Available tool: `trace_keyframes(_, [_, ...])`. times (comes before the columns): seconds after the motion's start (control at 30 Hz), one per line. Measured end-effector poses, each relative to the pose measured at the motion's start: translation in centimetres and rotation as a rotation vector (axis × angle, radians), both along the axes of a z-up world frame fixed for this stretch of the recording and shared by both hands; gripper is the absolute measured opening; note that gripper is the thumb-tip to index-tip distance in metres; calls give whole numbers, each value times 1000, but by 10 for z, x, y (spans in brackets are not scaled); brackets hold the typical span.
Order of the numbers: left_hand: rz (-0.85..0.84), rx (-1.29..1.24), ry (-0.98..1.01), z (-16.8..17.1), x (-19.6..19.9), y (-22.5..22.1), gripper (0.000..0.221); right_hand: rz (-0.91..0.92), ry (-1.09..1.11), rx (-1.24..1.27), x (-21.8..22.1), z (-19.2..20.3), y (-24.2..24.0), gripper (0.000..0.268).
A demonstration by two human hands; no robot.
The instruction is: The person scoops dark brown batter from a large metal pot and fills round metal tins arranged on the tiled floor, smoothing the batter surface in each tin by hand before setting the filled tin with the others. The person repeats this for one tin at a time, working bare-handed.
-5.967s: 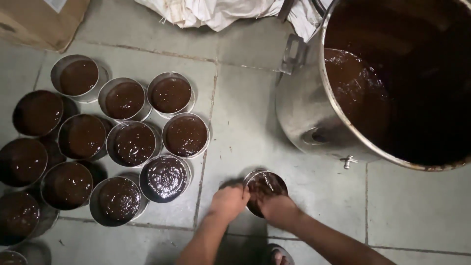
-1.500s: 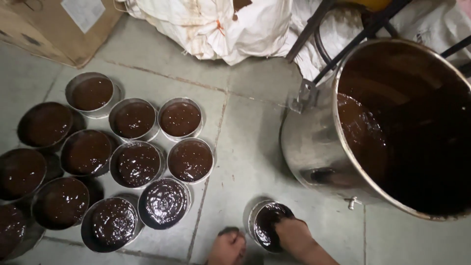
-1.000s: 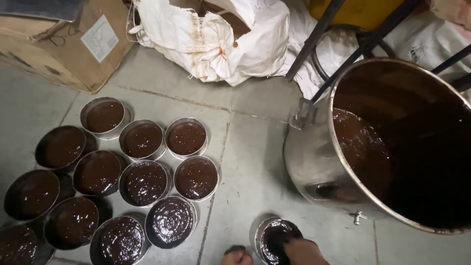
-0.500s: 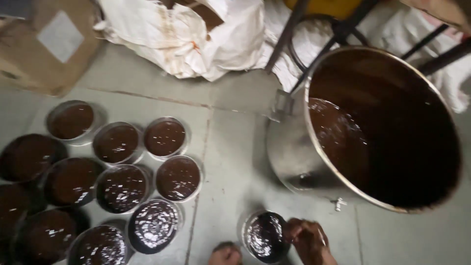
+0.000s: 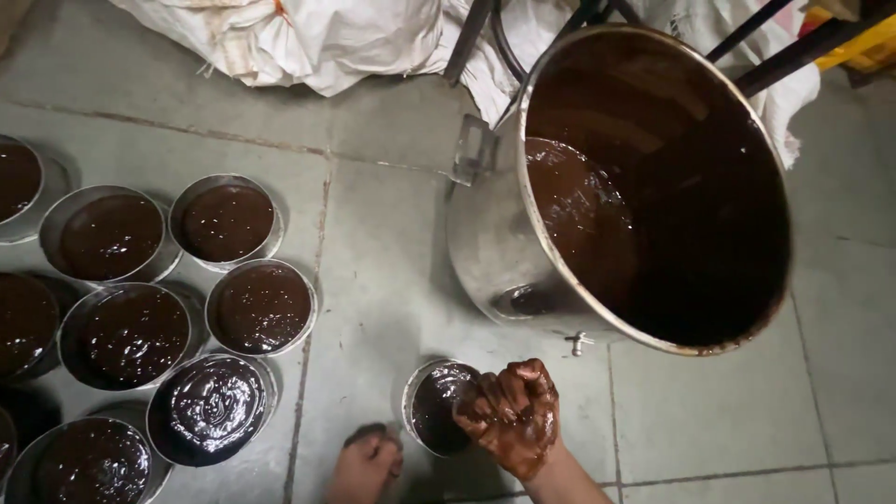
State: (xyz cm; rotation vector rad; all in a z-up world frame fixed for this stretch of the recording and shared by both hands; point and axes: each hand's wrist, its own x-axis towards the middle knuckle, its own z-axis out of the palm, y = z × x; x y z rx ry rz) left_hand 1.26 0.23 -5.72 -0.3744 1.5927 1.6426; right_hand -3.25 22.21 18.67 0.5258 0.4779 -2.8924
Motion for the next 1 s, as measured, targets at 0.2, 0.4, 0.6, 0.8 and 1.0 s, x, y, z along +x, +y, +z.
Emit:
trace_keyframes(0.2, [-4,-22,-48,-4,2,0,18,63,124,-22,8,1,5,47])
trace_keyframes(0.4, [-2,2,-21,-5,2,-2,20,34,130,68,24,-6,11,50])
trace_keyframes(0.6, [46,76,-32,-30,3,2,16,-22,194,740,54,51,130,26])
trace_keyframes(0.8, [-38,-34,46,-62,8,8,15,-54,247,1290,-52,144,280,15])
trace_keyframes(1.0, [37,-224,68,-15,-3,10,28,1802,333,2765,-98,58,428,23])
